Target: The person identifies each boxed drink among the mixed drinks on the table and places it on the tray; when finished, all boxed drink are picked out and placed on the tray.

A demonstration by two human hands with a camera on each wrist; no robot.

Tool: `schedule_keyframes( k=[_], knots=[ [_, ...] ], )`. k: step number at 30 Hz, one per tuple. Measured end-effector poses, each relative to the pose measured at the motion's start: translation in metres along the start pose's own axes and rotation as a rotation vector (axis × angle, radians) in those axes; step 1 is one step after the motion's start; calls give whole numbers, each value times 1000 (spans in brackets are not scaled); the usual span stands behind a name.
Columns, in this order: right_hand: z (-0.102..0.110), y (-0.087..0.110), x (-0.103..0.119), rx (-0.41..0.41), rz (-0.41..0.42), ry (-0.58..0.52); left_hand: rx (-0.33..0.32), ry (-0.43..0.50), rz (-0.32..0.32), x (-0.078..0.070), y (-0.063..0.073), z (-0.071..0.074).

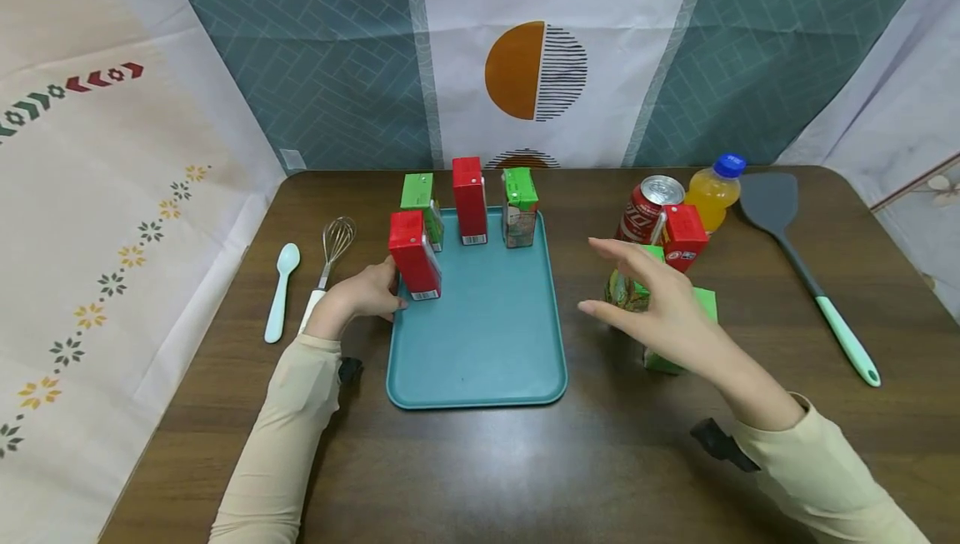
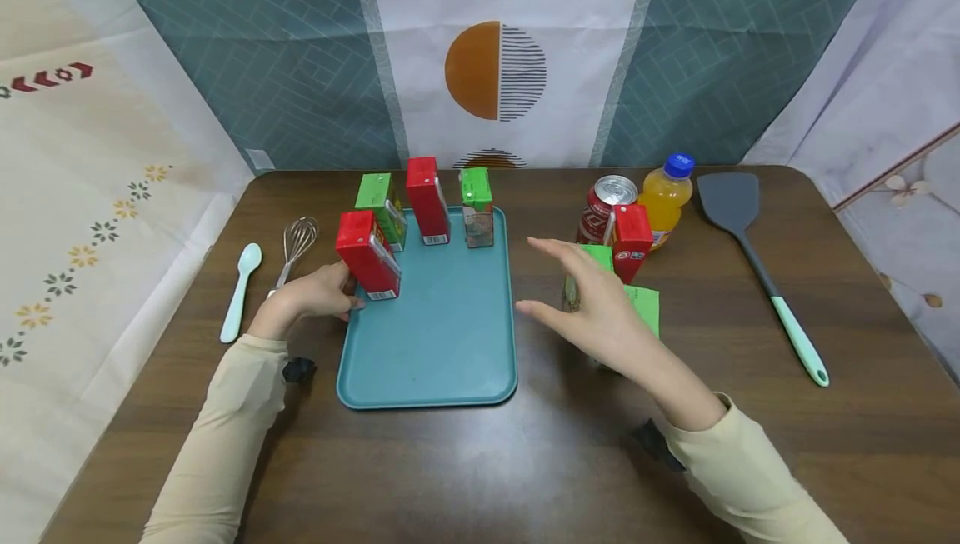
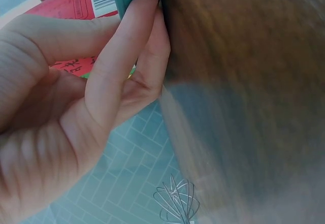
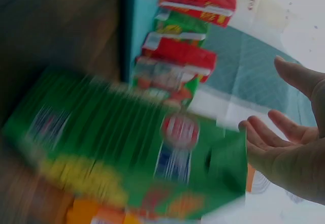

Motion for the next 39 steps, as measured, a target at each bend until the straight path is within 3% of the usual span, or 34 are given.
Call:
schedule_keyframes(
  k=[6, 12, 18, 26, 33, 39],
  knots=[
    [35, 29, -23, -104, 33, 148, -5, -5, 10, -1, -1, 2],
    [50, 43, -47, -151, 75, 218, -7, 7, 8, -2, -2, 4],
    [53, 48, -72, -149, 30, 243, -5, 12, -3, -4, -3, 4],
    [44, 47, -100, -38, -121, 142, -14, 1, 4, -7, -4, 3],
    [45, 46, -103, -121, -107, 108, -18, 9, 27, -2, -2, 0],
    [46, 51, -95, -163, -53, 200, -17, 23, 22, 1, 0, -2]
  ],
)
Point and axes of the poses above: each hand's wrist, its own y-axis away from the middle knuckle, its own z-axis out of the back of the hand, x = y × z, the point moved 9 cm from there along -y, towards the middle knuckle, and after that the axes turned 12 degrees about -z, right-handed, at the moved point
